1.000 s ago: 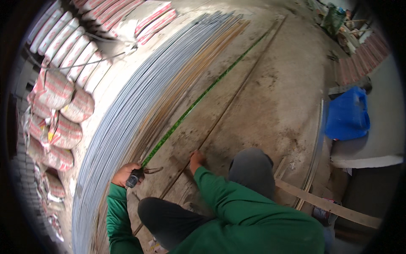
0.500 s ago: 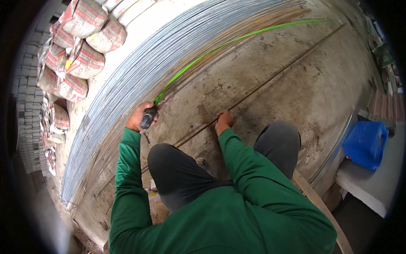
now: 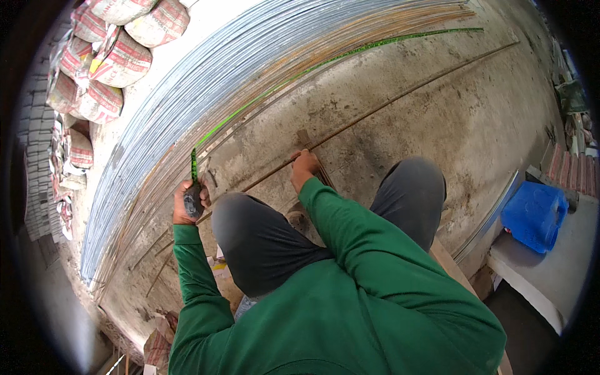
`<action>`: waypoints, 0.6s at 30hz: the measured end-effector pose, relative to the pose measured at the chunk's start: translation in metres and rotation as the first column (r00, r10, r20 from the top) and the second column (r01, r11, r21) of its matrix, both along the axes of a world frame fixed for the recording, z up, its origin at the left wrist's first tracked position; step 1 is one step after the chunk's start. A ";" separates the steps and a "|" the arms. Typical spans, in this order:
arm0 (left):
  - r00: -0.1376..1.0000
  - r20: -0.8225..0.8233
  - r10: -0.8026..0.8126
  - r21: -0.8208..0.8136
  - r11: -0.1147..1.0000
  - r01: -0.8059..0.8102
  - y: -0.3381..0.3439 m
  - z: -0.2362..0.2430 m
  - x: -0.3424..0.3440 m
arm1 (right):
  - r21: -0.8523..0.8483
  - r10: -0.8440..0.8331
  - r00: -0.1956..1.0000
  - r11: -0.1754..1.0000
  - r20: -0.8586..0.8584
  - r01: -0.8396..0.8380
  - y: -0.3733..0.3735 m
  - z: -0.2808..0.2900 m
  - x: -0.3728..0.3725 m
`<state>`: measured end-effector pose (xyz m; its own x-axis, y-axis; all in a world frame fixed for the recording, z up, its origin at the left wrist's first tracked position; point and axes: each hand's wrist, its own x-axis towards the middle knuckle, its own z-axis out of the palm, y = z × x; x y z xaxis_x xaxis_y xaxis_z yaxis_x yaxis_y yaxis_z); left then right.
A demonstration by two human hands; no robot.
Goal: The person measures a bundle of metal rods with a tape measure, marks the length, and then uses an angle grinder to cut the rods. The cut pieces are separated and placed aside.
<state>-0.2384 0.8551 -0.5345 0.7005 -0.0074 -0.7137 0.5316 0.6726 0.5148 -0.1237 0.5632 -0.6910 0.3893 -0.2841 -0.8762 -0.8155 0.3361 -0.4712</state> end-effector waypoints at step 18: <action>0.988 -0.140 0.068 0.147 0.988 -0.047 -0.019 -0.022 -0.006 | 0.016 -0.399 0.916 0.916 -0.040 0.400 -0.019 0.025 0.033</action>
